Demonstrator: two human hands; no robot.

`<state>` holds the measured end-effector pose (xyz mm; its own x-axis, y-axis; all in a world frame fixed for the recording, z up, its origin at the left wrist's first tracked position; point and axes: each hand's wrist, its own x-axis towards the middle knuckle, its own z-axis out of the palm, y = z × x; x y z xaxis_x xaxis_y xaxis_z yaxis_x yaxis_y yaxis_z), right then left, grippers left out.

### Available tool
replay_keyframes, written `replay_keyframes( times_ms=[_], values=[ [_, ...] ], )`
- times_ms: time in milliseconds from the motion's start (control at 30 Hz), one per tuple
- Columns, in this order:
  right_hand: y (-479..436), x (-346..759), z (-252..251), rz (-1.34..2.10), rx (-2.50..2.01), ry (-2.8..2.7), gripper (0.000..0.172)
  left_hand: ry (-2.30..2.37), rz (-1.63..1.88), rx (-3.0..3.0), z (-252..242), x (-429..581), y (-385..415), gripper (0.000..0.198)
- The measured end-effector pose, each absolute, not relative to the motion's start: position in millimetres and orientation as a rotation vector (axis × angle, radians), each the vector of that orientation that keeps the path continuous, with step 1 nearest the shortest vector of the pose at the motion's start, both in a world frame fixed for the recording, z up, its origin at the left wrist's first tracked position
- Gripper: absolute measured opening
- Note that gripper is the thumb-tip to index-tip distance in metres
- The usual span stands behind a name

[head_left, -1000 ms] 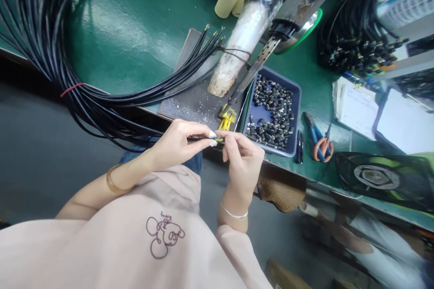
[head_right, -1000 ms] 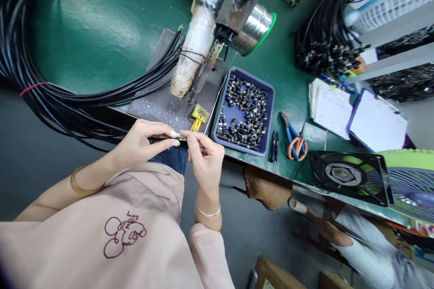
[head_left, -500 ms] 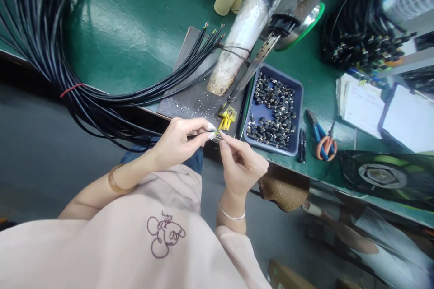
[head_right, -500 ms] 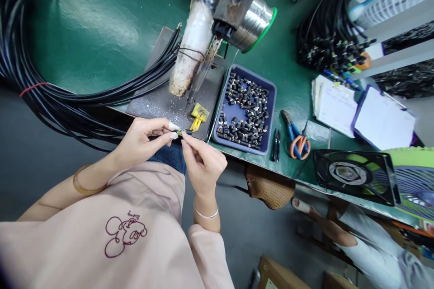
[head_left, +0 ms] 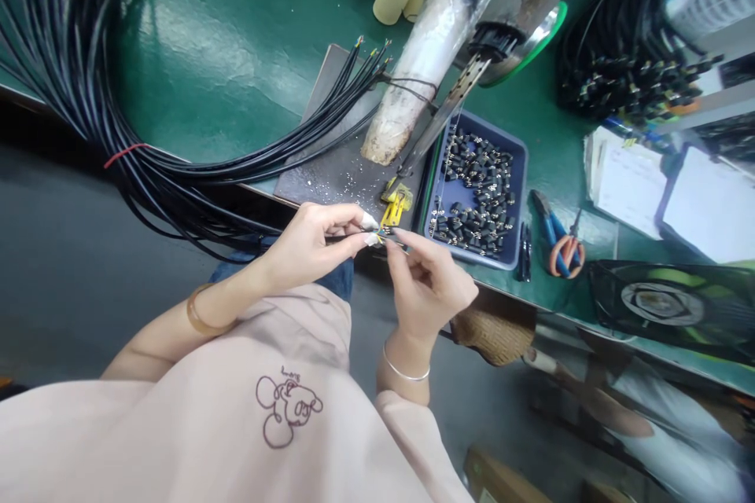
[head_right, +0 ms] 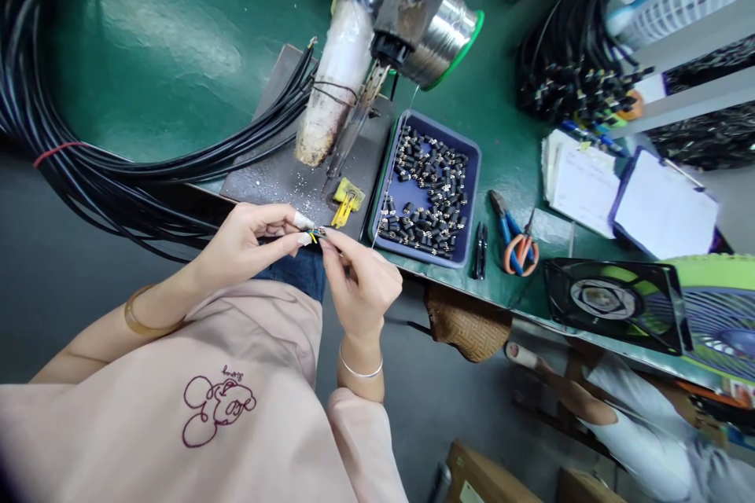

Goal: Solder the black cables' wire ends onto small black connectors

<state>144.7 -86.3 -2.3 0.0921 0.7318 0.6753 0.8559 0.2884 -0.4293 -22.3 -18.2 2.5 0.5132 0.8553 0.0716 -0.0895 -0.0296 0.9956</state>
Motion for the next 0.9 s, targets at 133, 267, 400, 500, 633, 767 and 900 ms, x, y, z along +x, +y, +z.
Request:
replay_keyframes(
  times_ms=[133,267,400,500,633,767,900],
  values=[
    [-80,143,0,-0.233,-1.437,-1.797,0.012,0.709,0.849,1.383,4,-22,-18,0.013],
    [-81,138,-3,-0.05,-1.428,-1.735,0.01,0.721,0.822,1.311,4,-24,-18,0.017],
    [-84,138,-5,0.2,-1.436,-1.508,0.008,0.713,0.789,1.245,4,-27,-15,0.017],
    [-84,142,-2,0.197,-1.496,-1.441,0.008,0.695,0.796,1.215,3,-26,-14,0.013],
    [-81,146,3,0.316,-1.556,-1.56,0.012,0.698,0.818,1.22,2,-23,-14,0.012],
    [-78,144,7,0.297,-1.56,-1.603,0.02,0.726,0.818,1.273,2,-22,-14,0.014],
    [-75,142,5,0.235,-1.555,-1.607,0.018,0.746,0.828,1.298,5,-20,-12,0.016]
  ],
)
